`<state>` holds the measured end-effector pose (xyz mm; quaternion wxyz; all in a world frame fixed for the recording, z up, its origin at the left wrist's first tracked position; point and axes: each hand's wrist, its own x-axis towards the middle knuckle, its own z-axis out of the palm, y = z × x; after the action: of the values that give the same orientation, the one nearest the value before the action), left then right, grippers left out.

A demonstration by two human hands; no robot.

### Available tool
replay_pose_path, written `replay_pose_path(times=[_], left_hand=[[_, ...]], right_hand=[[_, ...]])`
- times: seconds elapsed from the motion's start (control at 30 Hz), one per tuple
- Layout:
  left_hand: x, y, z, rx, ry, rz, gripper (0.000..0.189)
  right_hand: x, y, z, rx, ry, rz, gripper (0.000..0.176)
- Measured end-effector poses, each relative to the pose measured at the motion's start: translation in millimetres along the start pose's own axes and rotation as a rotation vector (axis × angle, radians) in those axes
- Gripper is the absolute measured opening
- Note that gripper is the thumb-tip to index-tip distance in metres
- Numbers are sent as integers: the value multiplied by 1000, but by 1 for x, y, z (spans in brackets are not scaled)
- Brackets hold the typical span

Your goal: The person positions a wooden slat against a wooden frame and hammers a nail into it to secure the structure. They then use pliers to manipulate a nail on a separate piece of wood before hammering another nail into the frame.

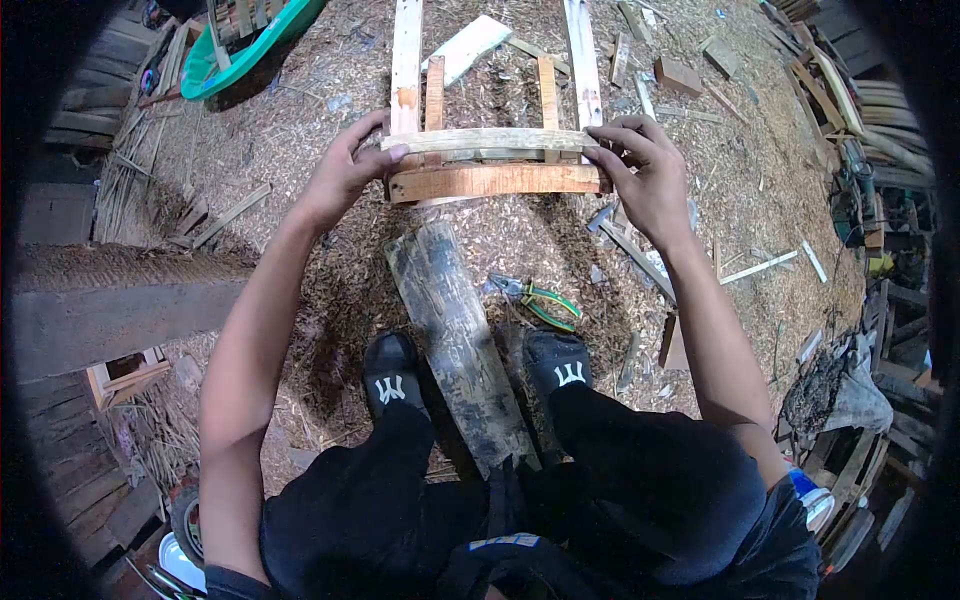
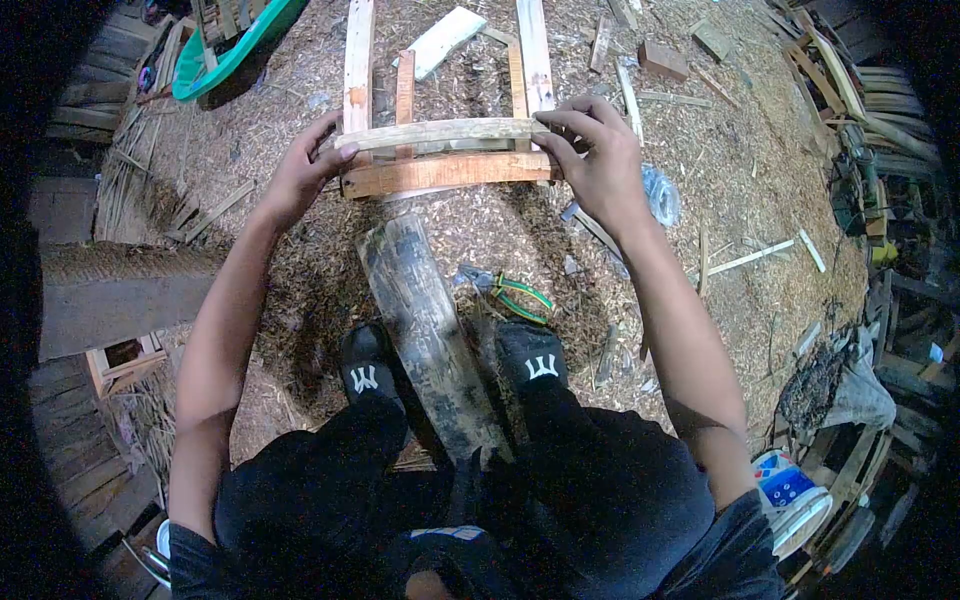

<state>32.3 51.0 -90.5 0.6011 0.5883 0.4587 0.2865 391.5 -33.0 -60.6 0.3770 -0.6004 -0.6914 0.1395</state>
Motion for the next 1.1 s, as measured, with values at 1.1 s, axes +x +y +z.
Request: replay_pose_path(times=[1.1], left_hand=[[-30,9,-3,120,-164,-52,78]], right_hand=[[-13,8,-16,436,-430,321,72]])
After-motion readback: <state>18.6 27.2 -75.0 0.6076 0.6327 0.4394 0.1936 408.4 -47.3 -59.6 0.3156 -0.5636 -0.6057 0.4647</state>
